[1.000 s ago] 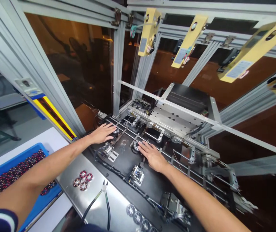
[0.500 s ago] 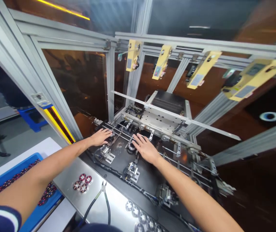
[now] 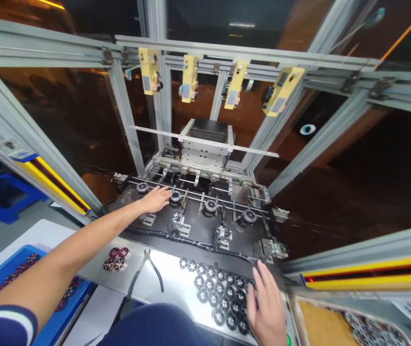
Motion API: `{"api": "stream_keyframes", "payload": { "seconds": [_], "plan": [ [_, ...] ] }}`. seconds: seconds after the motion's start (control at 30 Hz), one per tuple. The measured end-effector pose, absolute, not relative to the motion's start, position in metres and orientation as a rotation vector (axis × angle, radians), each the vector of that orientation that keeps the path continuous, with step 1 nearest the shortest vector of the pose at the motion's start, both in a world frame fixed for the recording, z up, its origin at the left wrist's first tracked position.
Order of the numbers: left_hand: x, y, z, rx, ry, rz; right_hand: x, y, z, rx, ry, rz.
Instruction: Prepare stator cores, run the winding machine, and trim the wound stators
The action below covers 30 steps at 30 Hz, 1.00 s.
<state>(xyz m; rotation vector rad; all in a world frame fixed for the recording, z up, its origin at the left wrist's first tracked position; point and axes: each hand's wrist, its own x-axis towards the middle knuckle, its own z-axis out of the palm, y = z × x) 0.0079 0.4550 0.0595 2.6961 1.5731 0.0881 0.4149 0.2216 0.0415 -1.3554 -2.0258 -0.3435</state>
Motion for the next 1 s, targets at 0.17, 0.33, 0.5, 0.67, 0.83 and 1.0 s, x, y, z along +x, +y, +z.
{"api": "stream_keyframes", "payload": {
  "seconds": [0.17,0.33,0.5,0.67,0.83,1.0],
  "plan": [
    [0.037,0.456,0.039,2.684,1.517,0.023,0.467,0.144,-0.044,-1.670,-1.882,-0.377],
    [0.031,0.456,0.033,2.630,1.522,0.000,0.492,0.088,-0.105,-1.754,-1.839,-0.500],
    [0.029,0.451,0.034,2.580,1.546,0.068,0.474,0.083,-0.116,-1.858,-1.779,-0.491],
    [0.036,0.431,0.056,2.574,1.548,0.351,0.454,0.081,-0.106,-2.021,-1.774,-0.387],
    [0.031,0.356,0.084,2.521,1.502,0.851,0.453,0.077,-0.110,-2.206,-1.734,-0.259],
    [-0.014,0.255,0.044,2.075,1.829,1.215,0.448,0.080,-0.108,-2.275,-1.663,-0.180]
  ]
}}
